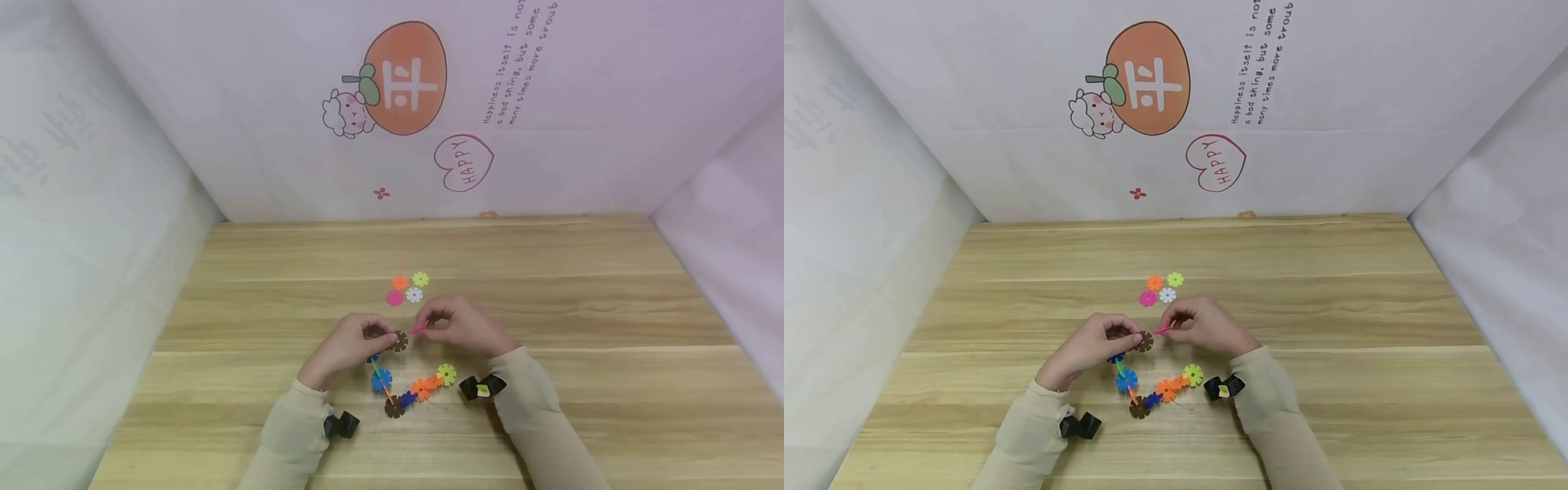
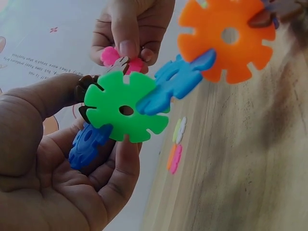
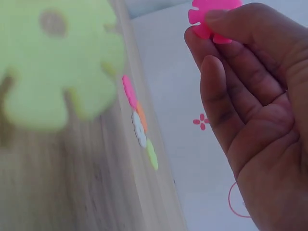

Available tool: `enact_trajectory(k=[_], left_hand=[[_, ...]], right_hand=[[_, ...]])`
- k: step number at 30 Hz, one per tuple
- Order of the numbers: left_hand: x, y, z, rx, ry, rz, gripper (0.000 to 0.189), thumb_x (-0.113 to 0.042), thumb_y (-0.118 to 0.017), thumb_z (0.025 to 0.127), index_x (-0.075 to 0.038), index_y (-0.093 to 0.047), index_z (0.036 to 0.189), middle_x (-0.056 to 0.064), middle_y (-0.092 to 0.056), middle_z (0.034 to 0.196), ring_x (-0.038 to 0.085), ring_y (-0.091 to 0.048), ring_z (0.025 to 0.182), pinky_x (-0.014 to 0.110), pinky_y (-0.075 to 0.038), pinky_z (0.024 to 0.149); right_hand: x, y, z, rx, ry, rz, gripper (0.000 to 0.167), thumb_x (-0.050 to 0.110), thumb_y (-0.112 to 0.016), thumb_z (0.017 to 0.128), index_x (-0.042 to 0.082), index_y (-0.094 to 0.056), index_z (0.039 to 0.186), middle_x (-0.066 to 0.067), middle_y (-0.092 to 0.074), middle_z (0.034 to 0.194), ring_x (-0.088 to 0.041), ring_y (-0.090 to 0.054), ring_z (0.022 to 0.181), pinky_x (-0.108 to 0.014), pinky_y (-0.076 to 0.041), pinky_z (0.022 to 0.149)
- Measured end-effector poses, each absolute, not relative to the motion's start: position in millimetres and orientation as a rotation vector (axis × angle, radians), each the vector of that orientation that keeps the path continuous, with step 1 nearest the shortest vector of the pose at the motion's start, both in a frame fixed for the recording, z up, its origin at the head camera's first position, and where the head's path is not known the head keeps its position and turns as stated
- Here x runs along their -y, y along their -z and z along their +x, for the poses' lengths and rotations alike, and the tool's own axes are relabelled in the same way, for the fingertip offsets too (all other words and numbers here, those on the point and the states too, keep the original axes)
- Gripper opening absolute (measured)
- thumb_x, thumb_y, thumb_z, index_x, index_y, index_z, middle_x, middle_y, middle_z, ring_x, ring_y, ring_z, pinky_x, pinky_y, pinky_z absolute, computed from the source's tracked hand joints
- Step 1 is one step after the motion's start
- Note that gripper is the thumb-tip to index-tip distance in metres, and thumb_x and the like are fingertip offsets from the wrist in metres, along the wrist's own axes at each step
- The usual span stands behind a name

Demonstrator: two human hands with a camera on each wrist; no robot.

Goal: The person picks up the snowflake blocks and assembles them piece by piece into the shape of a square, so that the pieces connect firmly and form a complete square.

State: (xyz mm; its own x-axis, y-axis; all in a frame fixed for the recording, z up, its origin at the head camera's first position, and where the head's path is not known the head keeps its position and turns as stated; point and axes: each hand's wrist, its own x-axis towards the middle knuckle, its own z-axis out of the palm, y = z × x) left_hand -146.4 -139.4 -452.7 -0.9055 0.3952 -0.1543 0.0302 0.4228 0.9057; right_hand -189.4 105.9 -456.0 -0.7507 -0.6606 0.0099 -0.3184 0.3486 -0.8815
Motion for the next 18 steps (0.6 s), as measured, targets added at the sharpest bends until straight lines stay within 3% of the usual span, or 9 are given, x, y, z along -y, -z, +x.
enact_trajectory(k=[11,18], left_hand=[[139.3,452.1,-147.0,-2.337,-1.477,0.325,0.010,-0.018,-0.068,0.093,-0.010,-0.073,0.095,0.001,-0.072,0.091,0.013,-0.064,0.086,0.029,-0.053,0.079],[139.7,452.2,-147.5,-2.364,-1.459,0.335,0.010,-0.019,-0.068,0.093,-0.011,-0.074,0.095,0.000,-0.072,0.090,0.013,-0.064,0.086,0.029,-0.054,0.080]], right_hand=[[-102.6,454.2,-186.9,-2.308,1.326,-1.002,0.012,-0.002,-0.072,0.084,0.010,-0.072,0.089,0.000,-0.074,0.094,-0.009,-0.068,0.092,-0.038,-0.054,0.093],[-100.8,453.9,-186.2,-2.321,1.305,-1.071,0.013,-0.002,-0.074,0.083,0.010,-0.072,0.087,0.010,-0.073,0.094,-0.008,-0.068,0.093,-0.035,-0.055,0.093]])
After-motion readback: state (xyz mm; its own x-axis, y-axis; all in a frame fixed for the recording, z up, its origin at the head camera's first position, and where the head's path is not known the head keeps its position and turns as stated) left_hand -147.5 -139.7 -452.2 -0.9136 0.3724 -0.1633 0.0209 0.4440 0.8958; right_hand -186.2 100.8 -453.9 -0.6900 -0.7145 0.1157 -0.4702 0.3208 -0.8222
